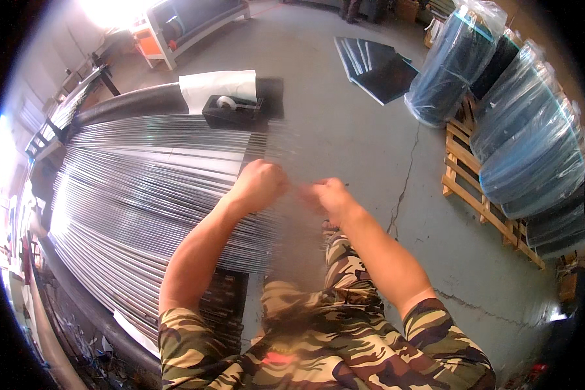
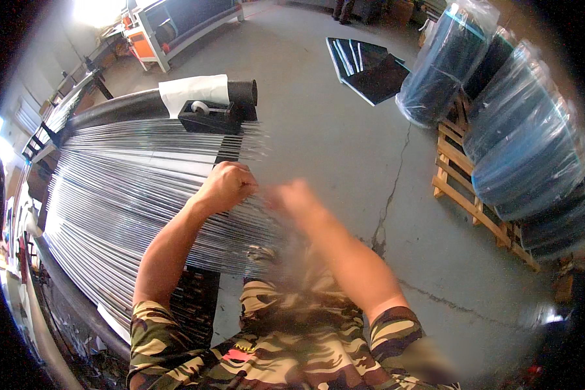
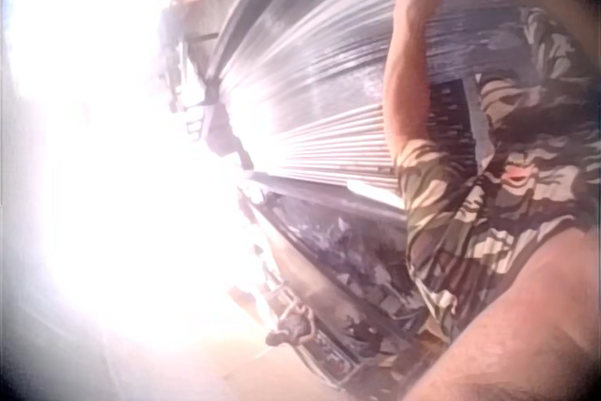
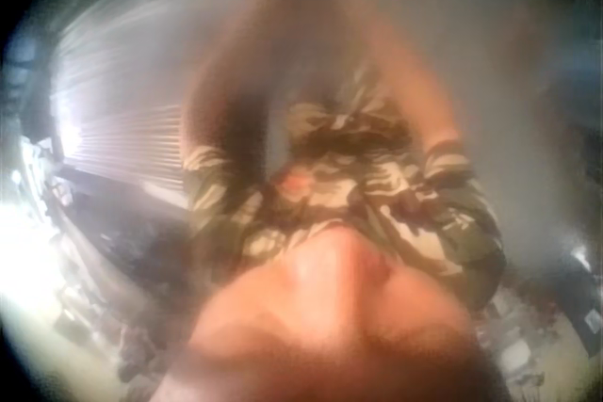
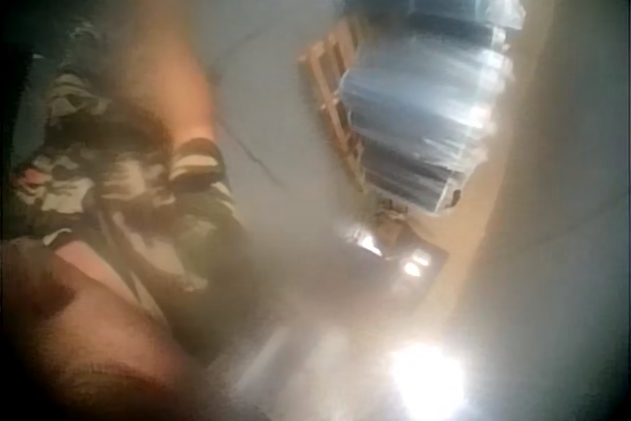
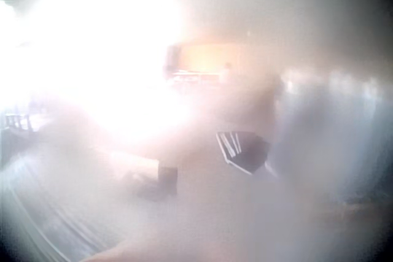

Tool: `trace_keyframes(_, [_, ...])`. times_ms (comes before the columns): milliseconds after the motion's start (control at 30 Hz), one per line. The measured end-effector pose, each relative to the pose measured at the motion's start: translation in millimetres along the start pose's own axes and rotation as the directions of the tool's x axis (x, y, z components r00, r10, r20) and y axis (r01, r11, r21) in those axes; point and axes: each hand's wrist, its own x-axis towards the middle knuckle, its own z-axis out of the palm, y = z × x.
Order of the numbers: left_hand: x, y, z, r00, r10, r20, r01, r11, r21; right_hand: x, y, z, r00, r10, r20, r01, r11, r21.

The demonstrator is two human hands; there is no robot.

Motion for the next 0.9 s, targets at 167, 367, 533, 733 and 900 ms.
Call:
trace_keyframes(167, [0.3,9.7,-3.6,0.982,-0.123,-0.140,0.105,0.985,-0.134,-1.0,-7.1,2.2,0.991,-0.130,-0.045,0.135,0.983,0.126])
trace_keyframes(367, [-0.5,-1.4,-5.2,0.994,-0.111,0.015,0.109,0.990,0.091,15.2,-11.7,-4.6,0.979,-0.202,0.000,0.198,0.959,-0.202])
trace_keyframes(533, [-1.7,-1.0,-3.0,0.983,0.008,-0.182,0.016,0.991,0.134,25.3,-17.5,-10.0,0.970,-0.232,0.067,0.242,0.929,-0.281])
trace_keyframes(733, [-6.7,-5.9,-11.6,0.993,-0.011,-0.120,0.034,0.981,0.191,21.3,-26.9,-3.3,0.966,-0.249,0.063,0.254,0.894,-0.370])
trace_keyframes(900, [-3.9,-3.0,-6.6,0.966,0.028,-0.259,0.065,0.937,0.344,25.4,-31.3,-0.9,0.961,-0.270,0.060,0.276,0.915,-0.294])
